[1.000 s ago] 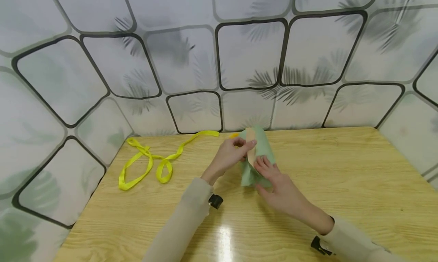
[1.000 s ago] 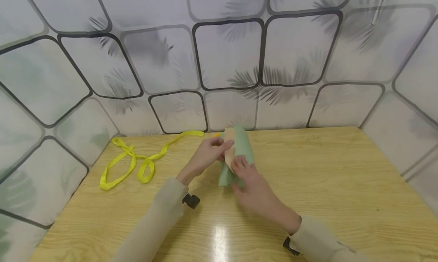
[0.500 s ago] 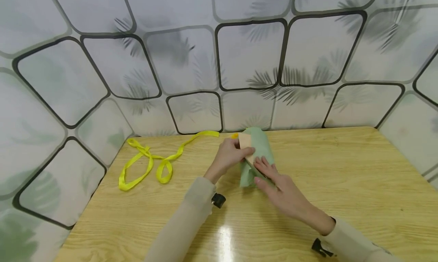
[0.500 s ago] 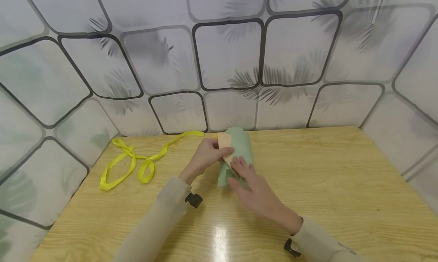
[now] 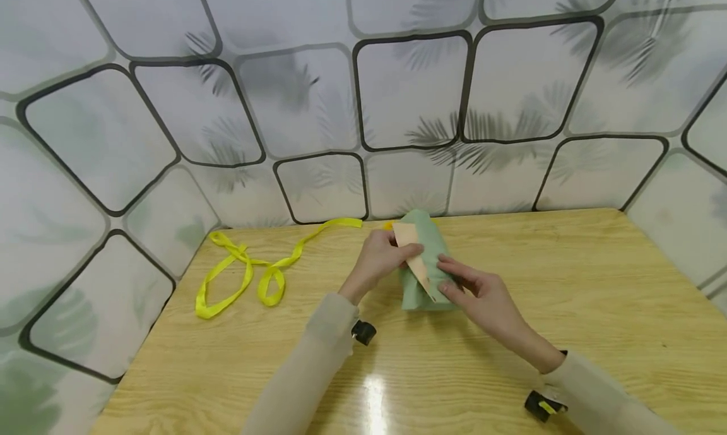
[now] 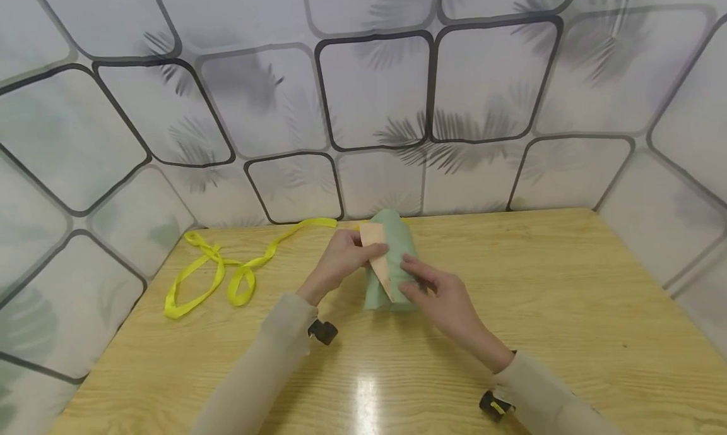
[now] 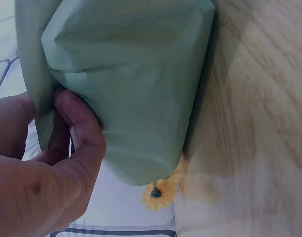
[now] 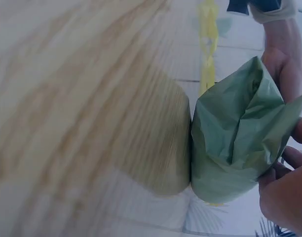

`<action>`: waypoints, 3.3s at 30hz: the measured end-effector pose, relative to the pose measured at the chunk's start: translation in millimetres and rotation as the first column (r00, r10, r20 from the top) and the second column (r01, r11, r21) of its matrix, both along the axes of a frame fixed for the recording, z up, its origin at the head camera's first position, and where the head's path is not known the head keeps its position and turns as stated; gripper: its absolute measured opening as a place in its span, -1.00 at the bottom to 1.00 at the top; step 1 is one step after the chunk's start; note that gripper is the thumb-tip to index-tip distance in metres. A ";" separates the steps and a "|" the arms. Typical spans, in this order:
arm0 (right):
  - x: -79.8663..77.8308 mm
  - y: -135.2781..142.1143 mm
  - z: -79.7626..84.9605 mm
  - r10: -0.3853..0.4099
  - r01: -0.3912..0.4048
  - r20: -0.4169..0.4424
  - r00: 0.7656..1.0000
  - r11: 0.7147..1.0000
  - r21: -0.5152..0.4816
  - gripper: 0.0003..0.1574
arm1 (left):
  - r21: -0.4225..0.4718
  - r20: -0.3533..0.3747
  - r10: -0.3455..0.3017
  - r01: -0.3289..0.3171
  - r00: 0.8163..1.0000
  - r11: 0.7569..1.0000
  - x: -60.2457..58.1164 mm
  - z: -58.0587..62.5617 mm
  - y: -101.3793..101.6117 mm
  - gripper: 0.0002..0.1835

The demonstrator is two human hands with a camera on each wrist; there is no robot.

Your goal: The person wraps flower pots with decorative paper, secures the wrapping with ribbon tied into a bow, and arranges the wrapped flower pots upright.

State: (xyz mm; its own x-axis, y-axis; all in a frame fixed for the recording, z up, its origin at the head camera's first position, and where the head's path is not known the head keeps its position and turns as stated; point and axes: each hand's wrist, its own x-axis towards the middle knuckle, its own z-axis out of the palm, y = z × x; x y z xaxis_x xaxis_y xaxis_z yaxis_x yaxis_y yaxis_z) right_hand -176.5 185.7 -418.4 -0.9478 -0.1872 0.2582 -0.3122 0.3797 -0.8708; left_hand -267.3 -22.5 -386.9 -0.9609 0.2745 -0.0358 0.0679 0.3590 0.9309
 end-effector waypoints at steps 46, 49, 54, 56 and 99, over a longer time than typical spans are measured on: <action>-15.7 -3.8 17.3 0.281 -0.041 -0.276 0.919 0.765 0.642 -0.10 | 0.106 0.243 -0.237 0.217 0.941 0.970 3.4 3.6 -20.1 -0.14; -15.8 -3.4 16.0 0.275 -0.032 -0.276 0.921 0.760 0.649 -0.10 | 0.112 0.276 -0.270 0.248 0.922 0.962 6.7 3.5 -22.6 -0.04; -13.7 -2.1 13.5 0.260 -0.038 -0.252 0.932 0.762 0.646 -0.11 | 0.148 0.258 -0.315 0.285 0.913 0.947 8.7 -1.2 -27.6 -0.04; -12.2 -1.7 12.6 0.255 -0.047 -0.238 0.937 0.767 0.640 -0.10 | 0.172 0.258 -0.340 0.303 0.904 0.937 9.1 -4.3 -30.7 -0.06; -33.0 9.4 25.0 0.285 -0.069 -0.276 0.918 0.799 0.597 -0.15 | -0.531 -0.544 -0.448 0.123 0.709 0.839 42.5 -12.3 -4.8 -0.68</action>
